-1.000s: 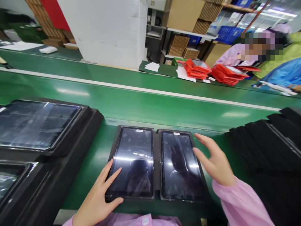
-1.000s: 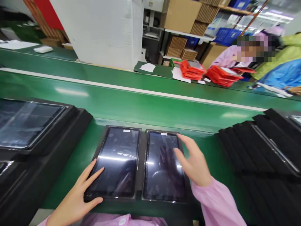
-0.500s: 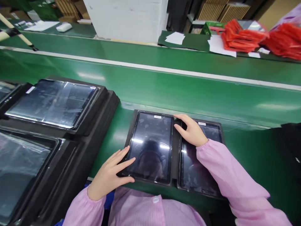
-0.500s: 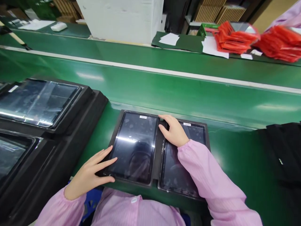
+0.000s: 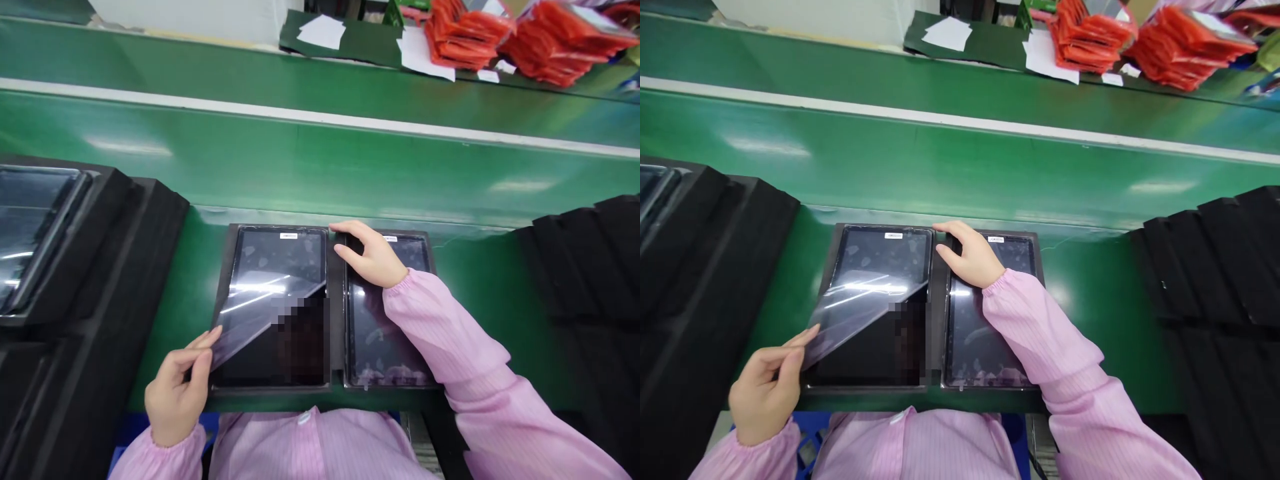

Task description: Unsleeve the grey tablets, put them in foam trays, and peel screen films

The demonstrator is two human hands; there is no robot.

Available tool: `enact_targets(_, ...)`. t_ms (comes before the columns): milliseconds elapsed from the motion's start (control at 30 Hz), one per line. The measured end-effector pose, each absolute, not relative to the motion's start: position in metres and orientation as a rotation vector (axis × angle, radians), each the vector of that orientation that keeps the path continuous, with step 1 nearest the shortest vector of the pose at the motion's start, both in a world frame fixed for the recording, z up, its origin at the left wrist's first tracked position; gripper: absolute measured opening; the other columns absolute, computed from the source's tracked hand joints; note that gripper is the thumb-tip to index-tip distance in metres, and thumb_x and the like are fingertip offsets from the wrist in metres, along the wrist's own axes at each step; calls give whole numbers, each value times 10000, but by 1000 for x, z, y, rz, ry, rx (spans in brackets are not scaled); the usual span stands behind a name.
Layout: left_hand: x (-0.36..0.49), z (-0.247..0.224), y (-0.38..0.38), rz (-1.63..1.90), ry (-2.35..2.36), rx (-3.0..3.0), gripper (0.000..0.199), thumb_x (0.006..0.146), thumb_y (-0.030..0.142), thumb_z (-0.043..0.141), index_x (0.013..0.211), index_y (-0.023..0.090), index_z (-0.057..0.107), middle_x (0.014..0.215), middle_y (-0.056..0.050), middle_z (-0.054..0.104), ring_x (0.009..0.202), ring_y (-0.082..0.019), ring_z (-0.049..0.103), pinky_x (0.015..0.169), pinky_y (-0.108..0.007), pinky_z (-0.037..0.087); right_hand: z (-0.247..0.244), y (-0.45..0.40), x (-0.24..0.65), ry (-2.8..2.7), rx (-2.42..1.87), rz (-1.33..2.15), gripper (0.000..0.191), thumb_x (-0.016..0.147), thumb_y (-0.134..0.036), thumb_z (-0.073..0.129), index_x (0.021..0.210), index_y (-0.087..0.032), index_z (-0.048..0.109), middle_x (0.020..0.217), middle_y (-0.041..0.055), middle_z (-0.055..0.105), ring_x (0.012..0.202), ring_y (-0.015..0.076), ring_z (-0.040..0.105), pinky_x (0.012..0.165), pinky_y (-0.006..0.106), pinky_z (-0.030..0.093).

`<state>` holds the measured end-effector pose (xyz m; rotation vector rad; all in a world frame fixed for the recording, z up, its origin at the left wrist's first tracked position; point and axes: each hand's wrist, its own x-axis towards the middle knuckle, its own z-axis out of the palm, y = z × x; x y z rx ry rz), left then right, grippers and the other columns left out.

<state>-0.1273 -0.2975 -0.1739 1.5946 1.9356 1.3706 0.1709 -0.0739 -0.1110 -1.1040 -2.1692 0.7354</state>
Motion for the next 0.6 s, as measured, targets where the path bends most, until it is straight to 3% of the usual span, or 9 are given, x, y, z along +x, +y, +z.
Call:
enact_targets(133, -121, -176, -302, 1438, 1870, 1464, 139, 950, 175, 497, 818, 209, 470, 1004, -118, 776, 985, -224, 734, 823, -308, 595, -110, -74, 172, -2153, -1104, 742, 311, 880, -180, 553, 1173, -178, 656, 1201, 104, 688, 1154, 239, 632, 1045, 455, 484)
enact_targets(300, -114, -176, -313, 1368, 1846, 1473, 250, 967, 186, 453, 719, 220, 438, 1172, -173, 719, 1242, -242, 596, 1015, -364, 506, -112, -74, 176, -2091, -1164, 702, 297, 890, -149, 525, 1153, -191, 658, 1186, 99, 694, 1152, 242, 634, 1049, 471, 485)
enact_targets(467, -107, -180, -319, 1435, 1822, 1475, 191, 935, 149, 484, 762, 229, 482, 1204, -99, 718, 1273, -211, 568, 1071, -343, 468, -111, -74, 180, -1972, -1231, 756, 377, 890, -152, 524, 1261, -166, 584, 1234, 124, 671, 1177, 240, 626, 1067, 455, 479)
enact_targets(600, -105, -185, -319, 1515, 1846, 1447, 187, 920, 174, 502, 745, 237, 480, 1155, -78, 740, 1245, -216, 593, 1048, -338, 497, -108, -75, 180, -1994, -1259, 751, 331, 893, -140, 504, 1202, -199, 611, 1222, 101, 673, 1185, 236, 616, 1059, 453, 481)
